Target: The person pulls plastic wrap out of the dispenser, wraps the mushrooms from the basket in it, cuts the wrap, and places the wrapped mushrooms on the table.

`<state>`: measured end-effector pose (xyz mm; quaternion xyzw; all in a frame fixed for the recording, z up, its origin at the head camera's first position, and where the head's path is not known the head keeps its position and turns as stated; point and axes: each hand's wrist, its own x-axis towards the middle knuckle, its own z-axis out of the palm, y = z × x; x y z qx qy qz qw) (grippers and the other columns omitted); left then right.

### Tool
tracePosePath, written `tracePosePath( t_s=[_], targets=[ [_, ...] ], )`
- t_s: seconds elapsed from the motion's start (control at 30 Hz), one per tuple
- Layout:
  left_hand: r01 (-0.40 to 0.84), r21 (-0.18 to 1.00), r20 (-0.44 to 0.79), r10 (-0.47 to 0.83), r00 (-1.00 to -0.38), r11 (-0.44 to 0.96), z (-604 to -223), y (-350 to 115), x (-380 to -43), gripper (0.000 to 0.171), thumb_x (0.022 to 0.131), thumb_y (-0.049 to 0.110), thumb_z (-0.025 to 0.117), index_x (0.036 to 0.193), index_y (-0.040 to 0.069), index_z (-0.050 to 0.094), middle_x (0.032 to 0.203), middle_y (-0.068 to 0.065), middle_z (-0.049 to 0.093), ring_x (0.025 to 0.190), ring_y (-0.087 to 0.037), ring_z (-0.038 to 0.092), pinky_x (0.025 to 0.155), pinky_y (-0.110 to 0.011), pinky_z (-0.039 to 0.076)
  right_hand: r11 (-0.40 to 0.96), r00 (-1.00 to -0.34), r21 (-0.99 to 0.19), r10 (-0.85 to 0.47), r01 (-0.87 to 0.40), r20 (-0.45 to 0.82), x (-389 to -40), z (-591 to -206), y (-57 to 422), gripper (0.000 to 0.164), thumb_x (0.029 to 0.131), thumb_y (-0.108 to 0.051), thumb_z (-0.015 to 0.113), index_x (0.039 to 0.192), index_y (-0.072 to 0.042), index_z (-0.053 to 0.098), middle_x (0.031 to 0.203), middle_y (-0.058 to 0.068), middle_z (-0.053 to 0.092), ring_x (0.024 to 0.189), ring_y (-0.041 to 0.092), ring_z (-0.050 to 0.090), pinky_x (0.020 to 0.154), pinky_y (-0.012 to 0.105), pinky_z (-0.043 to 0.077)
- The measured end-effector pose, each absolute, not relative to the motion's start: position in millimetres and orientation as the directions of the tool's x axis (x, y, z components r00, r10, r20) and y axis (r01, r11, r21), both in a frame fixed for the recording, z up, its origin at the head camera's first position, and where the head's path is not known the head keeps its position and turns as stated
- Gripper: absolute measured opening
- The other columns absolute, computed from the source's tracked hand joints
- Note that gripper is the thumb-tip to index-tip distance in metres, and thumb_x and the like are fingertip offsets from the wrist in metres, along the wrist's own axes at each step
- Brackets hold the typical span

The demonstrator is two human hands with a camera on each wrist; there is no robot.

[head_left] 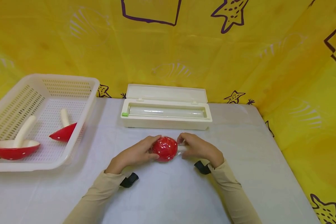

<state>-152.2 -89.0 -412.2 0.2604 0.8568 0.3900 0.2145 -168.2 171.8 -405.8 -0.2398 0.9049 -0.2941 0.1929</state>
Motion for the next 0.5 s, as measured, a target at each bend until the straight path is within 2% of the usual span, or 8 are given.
tracePosePath(
  t_s=[0.23, 0.5],
  targets=[
    [0.322, 0.754, -0.14, 0.619, -0.773, 0.573, -413.5, -89.1, -151.3, 0.065, 0.093, 0.007, 0.065, 0.151, 0.002, 0.036, 0.135, -0.018, 0.053, 0.119, -0.029, 0.055, 0.1, -0.045, 0.052, 0.692, -0.788, -0.616, -0.589, -0.377, -0.18, -173.4, -407.2, 185.6, 0.027, 0.082, 0.001, 0.074, 0.105, -0.003, 0.062, 0.104, 0.009, 0.068, 0.103, 0.026, 0.062, 0.096, 0.044, 0.053],
    [0.385, 0.697, -0.057, 0.582, -0.812, 0.605, -414.8, -89.4, -152.7, 0.057, 0.093, 0.011, 0.067, 0.145, 0.005, 0.045, 0.134, -0.016, 0.057, 0.118, -0.031, 0.057, 0.102, -0.049, 0.049, 0.72, -0.813, -0.632, -0.532, -0.286, -0.237, -179.6, -404.0, 221.0, 0.024, 0.08, 0.004, 0.073, 0.102, -0.002, 0.064, 0.102, 0.012, 0.067, 0.1, 0.028, 0.06, 0.094, 0.047, 0.053]
  ],
)
